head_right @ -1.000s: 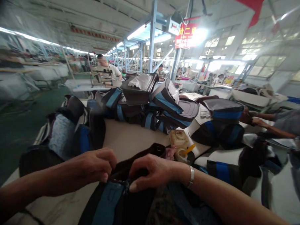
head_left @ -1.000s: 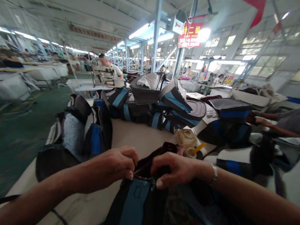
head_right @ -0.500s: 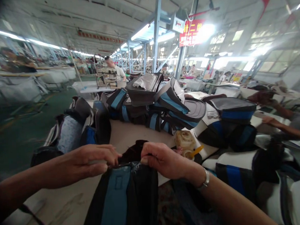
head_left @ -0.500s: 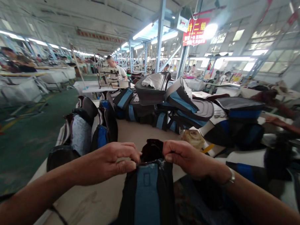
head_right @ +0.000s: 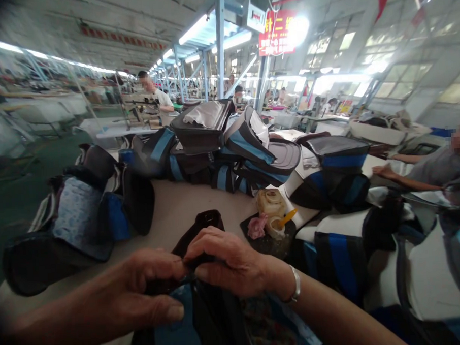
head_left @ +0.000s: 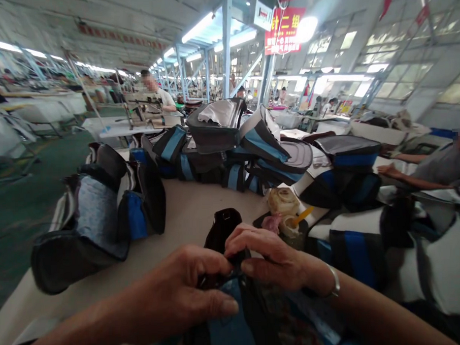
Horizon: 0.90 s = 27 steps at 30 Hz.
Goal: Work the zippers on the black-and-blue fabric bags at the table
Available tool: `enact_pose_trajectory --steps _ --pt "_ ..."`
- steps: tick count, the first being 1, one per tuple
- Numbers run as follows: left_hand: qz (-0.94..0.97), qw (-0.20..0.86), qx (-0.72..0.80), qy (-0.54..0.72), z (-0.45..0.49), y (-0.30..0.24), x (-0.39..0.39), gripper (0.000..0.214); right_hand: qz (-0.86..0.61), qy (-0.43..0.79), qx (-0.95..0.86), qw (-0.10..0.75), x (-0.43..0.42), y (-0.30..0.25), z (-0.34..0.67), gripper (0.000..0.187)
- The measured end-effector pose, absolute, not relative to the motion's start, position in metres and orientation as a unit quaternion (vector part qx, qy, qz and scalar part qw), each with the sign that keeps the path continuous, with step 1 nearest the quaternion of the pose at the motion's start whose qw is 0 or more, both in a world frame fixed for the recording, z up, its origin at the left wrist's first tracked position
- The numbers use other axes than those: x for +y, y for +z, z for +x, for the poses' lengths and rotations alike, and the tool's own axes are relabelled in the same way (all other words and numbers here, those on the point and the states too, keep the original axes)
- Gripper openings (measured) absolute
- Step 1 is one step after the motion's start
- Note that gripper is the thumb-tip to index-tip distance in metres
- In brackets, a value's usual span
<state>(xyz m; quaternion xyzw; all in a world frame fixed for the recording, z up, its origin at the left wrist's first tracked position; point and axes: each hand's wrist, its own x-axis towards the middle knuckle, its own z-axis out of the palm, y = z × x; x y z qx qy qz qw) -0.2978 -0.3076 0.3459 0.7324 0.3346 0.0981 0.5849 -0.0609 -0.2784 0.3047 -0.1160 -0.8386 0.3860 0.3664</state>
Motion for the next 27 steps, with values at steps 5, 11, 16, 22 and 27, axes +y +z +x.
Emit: enact_pose_trajectory --steps 5,11,16,22,27 --pt "0.713 0.609 0.332 0.107 -0.31 0.348 -0.301 0.038 -0.123 0.416 -0.832 0.345 -0.268 0.304 -0.061 0.025" --pt "0.764 0.521 0.355 0.139 -0.322 0.358 -0.301 0.027 -0.104 0.388 -0.854 0.331 -0.261 0.304 -0.084 0.014" --pt "0.738 0.512 0.423 0.121 -0.326 0.354 -0.308 0.045 -0.115 0.375 -0.865 0.315 -0.266 0.306 -0.098 0.008" --pt "0.722 0.537 0.409 0.151 -0.327 0.346 -0.309 0.038 -0.142 0.489 -0.818 0.268 -0.262 0.309 -0.1 0.01" --pt "0.716 0.566 0.378 0.155 -0.331 0.342 -0.306 0.036 -0.139 0.605 -0.746 0.242 -0.259 0.304 -0.101 0.017"
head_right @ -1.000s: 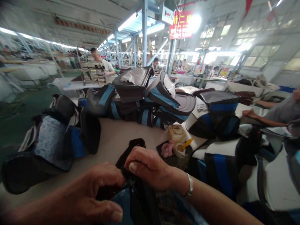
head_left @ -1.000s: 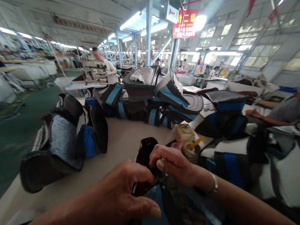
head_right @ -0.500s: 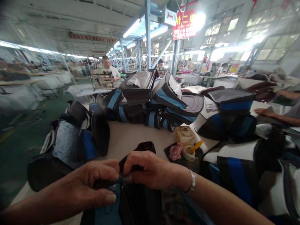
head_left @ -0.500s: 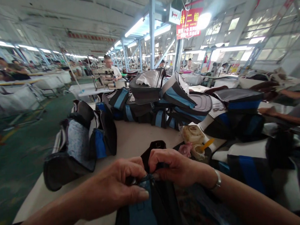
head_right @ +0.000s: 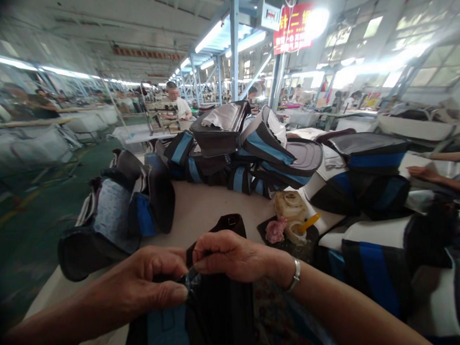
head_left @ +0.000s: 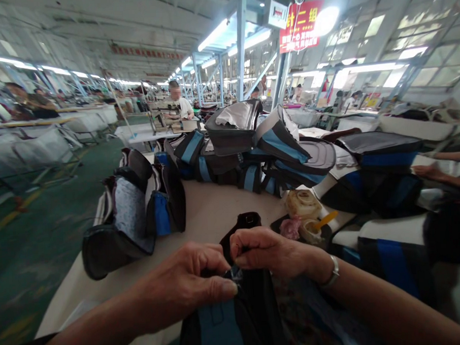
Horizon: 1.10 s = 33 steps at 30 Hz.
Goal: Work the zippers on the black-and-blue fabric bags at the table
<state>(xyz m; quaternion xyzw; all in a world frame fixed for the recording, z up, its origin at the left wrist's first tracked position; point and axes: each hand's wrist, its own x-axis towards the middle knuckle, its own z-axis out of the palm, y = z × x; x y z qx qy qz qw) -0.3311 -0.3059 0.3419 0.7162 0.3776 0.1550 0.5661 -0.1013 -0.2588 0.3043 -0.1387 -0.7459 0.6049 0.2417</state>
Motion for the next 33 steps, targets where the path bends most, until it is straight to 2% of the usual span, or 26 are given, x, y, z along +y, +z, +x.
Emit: enact_pose_trajectory --steps 5,9,14,17,21,23,27,31,33 --pt "0.713 0.572 0.377 0.146 -0.331 0.339 -0.307 0.039 -0.142 0.624 -0.735 0.223 -0.26 0.303 -0.101 0.018" --pt "0.7 0.595 0.364 0.153 -0.329 0.338 -0.306 0.037 -0.149 0.59 -0.764 0.213 -0.26 0.305 -0.096 0.03" --pt "0.719 0.566 0.375 0.145 -0.328 0.339 -0.305 0.04 -0.176 0.558 -0.779 0.225 -0.263 0.302 -0.095 0.04" --pt "0.73 0.552 0.379 0.137 -0.327 0.341 -0.306 0.038 -0.197 0.554 -0.776 0.227 -0.266 0.3 -0.097 0.034" --pt "0.737 0.54 0.387 0.122 -0.326 0.344 -0.306 0.031 -0.219 0.539 -0.78 0.231 -0.269 0.301 -0.097 0.016" --pt "0.739 0.542 0.382 0.119 -0.326 0.344 -0.306 0.03 -0.211 0.545 -0.777 0.233 -0.27 0.304 -0.096 0.016" --pt "0.743 0.546 0.371 0.114 -0.327 0.344 -0.306 0.036 -0.228 0.528 -0.782 0.239 -0.273 0.308 -0.097 0.032" --pt "0.747 0.54 0.37 0.117 -0.327 0.343 -0.306 0.036 -0.226 0.506 -0.792 0.255 -0.274 0.305 -0.099 0.014" --pt "0.748 0.534 0.376 0.116 -0.328 0.342 -0.306 0.036 -0.217 0.506 -0.793 0.262 -0.274 0.303 -0.1 0.013"
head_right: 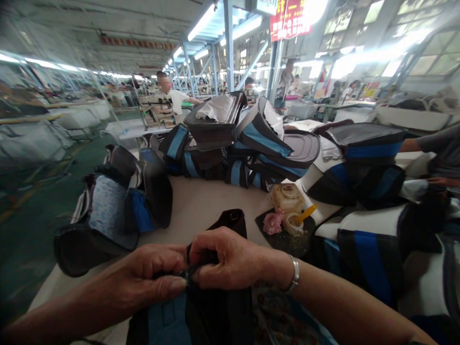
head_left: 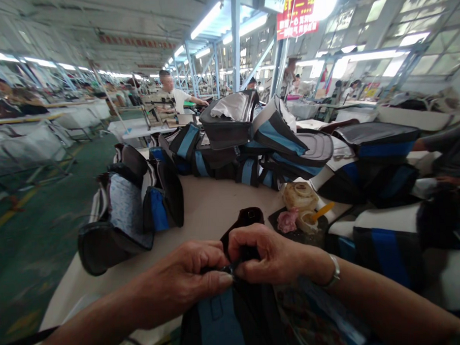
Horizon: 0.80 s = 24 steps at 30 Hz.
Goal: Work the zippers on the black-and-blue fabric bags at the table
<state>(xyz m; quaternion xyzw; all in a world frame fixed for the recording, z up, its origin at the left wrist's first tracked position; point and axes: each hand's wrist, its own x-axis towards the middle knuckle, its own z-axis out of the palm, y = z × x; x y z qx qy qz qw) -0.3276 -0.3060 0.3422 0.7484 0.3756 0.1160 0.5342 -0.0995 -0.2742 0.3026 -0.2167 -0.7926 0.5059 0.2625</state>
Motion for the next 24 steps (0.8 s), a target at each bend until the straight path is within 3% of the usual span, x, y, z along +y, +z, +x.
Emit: enact_pose_trajectory --steps 6,14,21,24 --pt "0.75 0.536 0.37 0.116 -0.328 0.345 -0.306 0.037 -0.225 0.48 -0.802 0.275 -0.277 0.309 -0.098 0.022" --pt "0.757 0.512 0.392 0.108 -0.327 0.345 -0.304 0.033 -0.234 0.393 -0.827 0.327 -0.28 0.304 -0.102 0.015" --pt "0.749 0.506 0.416 0.098 -0.321 0.355 -0.303 0.022 -0.221 0.472 -0.795 0.312 -0.278 0.311 -0.097 0.018" --pt "0.763 0.474 0.428 0.102 -0.316 0.358 -0.306 0.019 -0.253 0.412 -0.813 0.323 -0.281 0.313 -0.101 0.024"
